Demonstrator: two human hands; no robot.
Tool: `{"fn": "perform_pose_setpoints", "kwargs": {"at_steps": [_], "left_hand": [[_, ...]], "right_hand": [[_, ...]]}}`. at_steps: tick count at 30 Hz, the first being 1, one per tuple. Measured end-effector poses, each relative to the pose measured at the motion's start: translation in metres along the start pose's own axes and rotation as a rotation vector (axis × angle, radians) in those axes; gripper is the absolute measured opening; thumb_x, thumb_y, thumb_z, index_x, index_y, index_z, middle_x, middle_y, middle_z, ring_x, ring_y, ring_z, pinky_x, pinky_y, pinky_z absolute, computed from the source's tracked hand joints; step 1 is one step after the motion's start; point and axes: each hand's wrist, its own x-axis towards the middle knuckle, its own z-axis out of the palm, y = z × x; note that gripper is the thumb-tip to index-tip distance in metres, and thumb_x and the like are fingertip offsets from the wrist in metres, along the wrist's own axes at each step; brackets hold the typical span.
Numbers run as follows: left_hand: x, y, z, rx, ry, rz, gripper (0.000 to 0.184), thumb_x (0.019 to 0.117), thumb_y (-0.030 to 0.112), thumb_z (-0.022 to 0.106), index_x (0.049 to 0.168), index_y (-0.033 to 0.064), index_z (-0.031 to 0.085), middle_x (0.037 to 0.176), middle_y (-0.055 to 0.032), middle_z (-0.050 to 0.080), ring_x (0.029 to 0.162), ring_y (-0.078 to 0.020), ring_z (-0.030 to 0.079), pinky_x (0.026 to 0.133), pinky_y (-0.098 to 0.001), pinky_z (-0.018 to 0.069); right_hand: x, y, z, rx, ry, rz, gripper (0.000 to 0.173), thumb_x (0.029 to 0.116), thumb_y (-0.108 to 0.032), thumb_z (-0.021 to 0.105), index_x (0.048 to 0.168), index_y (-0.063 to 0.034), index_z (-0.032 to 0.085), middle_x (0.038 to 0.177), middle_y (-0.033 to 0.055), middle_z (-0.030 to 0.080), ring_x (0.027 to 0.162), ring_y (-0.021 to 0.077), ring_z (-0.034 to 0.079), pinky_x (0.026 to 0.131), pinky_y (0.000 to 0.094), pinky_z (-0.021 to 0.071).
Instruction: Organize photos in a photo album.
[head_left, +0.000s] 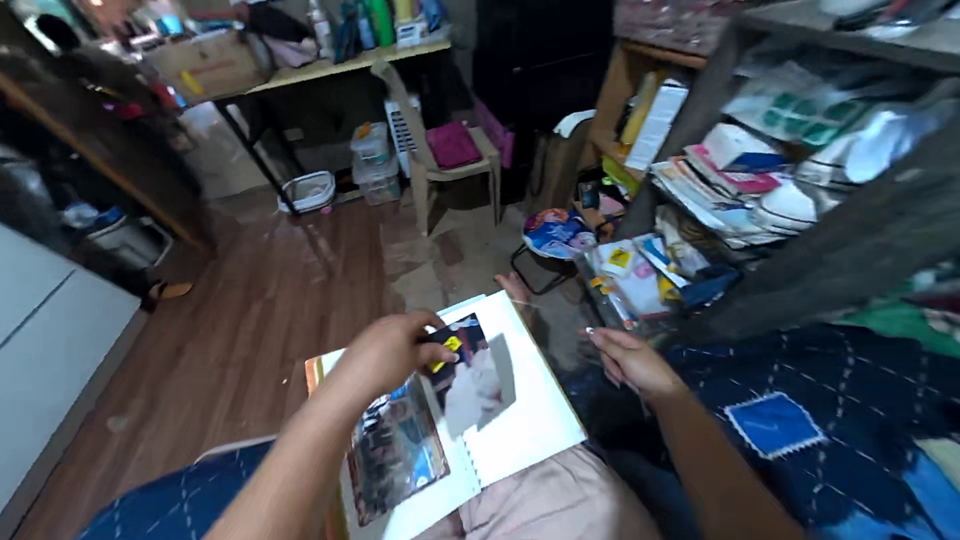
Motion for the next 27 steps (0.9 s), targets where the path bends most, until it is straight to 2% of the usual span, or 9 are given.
{"fn": "perform_pose_setpoints", "kwargs": {"at_steps": [2, 4, 7, 10, 18, 27], "left_hand": [[0.061, -0.003, 0.024, -0.084, -0.106, 0.003, 0.042, 0.0978, 0.026, 0.07, 0.131, 0.0031, 0.06, 0.104, -0.0131, 0.071, 0.086, -0.0199, 0.071, 0.084, -0.0402, 0.0579], [0.109, -0.016, 0.045, -0.165, -0.122, -0.002, 0.041, 0.0971, 0.024, 0.071, 0.129, 0.0004, 0.059, 0.099, -0.0125, 0.071, 0.078, -0.0171, 0.069, 0.079, -0.0363, 0.0582], [0.148, -0.031, 0.065, -0.23, -0.112, -0.057, 0.042, 0.0963, 0.022, 0.072, 0.129, 0.0, 0.057, 0.1, -0.0121, 0.07, 0.076, -0.0156, 0.068, 0.076, -0.0334, 0.0577], [0.161, -0.038, 0.072, -0.222, -0.116, -0.112, 0.043, 0.0958, 0.022, 0.073, 0.129, 0.0011, 0.056, 0.103, -0.0128, 0.069, 0.08, -0.0173, 0.069, 0.077, -0.035, 0.0581], [0.173, -0.047, 0.076, -0.157, -0.148, -0.141, 0.045, 0.0954, 0.025, 0.073, 0.131, 0.0045, 0.056, 0.105, -0.0122, 0.069, 0.084, -0.0188, 0.069, 0.081, -0.0382, 0.0576], [0.174, -0.035, 0.07, -0.044, -0.17, -0.149, 0.046, 0.0968, 0.031, 0.071, 0.134, 0.0076, 0.055, 0.108, -0.0126, 0.069, 0.087, -0.0215, 0.068, 0.084, -0.042, 0.0555]], "right_hand": [[0.001, -0.002, 0.001, 0.012, 0.008, 0.03, 0.033, 0.1098, -0.017, 0.043, 0.13, 0.0011, 0.062, 0.058, -0.0051, 0.046, 0.042, 0.003, 0.039, 0.043, 0.0202, 0.0387], [0.004, -0.004, 0.001, 0.036, 0.014, 0.064, 0.032, 0.1096, -0.017, 0.044, 0.129, 0.0002, 0.063, 0.058, -0.0054, 0.043, 0.043, 0.0039, 0.038, 0.044, 0.0211, 0.0382], [0.01, 0.003, -0.003, 0.112, 0.007, 0.027, 0.03, 0.1082, -0.016, 0.046, 0.124, -0.0002, 0.066, 0.054, -0.0079, 0.043, 0.041, 0.0017, 0.039, 0.043, 0.0191, 0.0391], [0.013, 0.009, -0.006, 0.106, -0.008, -0.008, 0.03, 0.1078, -0.017, 0.047, 0.124, -0.0018, 0.067, 0.055, -0.0084, 0.045, 0.042, 0.0012, 0.04, 0.044, 0.0187, 0.039], [0.018, 0.005, -0.016, 0.041, 0.03, 0.086, 0.029, 0.1077, -0.021, 0.05, 0.123, -0.0053, 0.07, 0.064, -0.0039, 0.051, 0.046, 0.0037, 0.04, 0.046, 0.0205, 0.0375], [0.025, 0.0, -0.029, 0.028, 0.034, 0.08, 0.029, 0.1079, -0.02, 0.049, 0.121, -0.0049, 0.071, 0.058, -0.0058, 0.046, 0.043, 0.0034, 0.037, 0.043, 0.0199, 0.0352]]}}
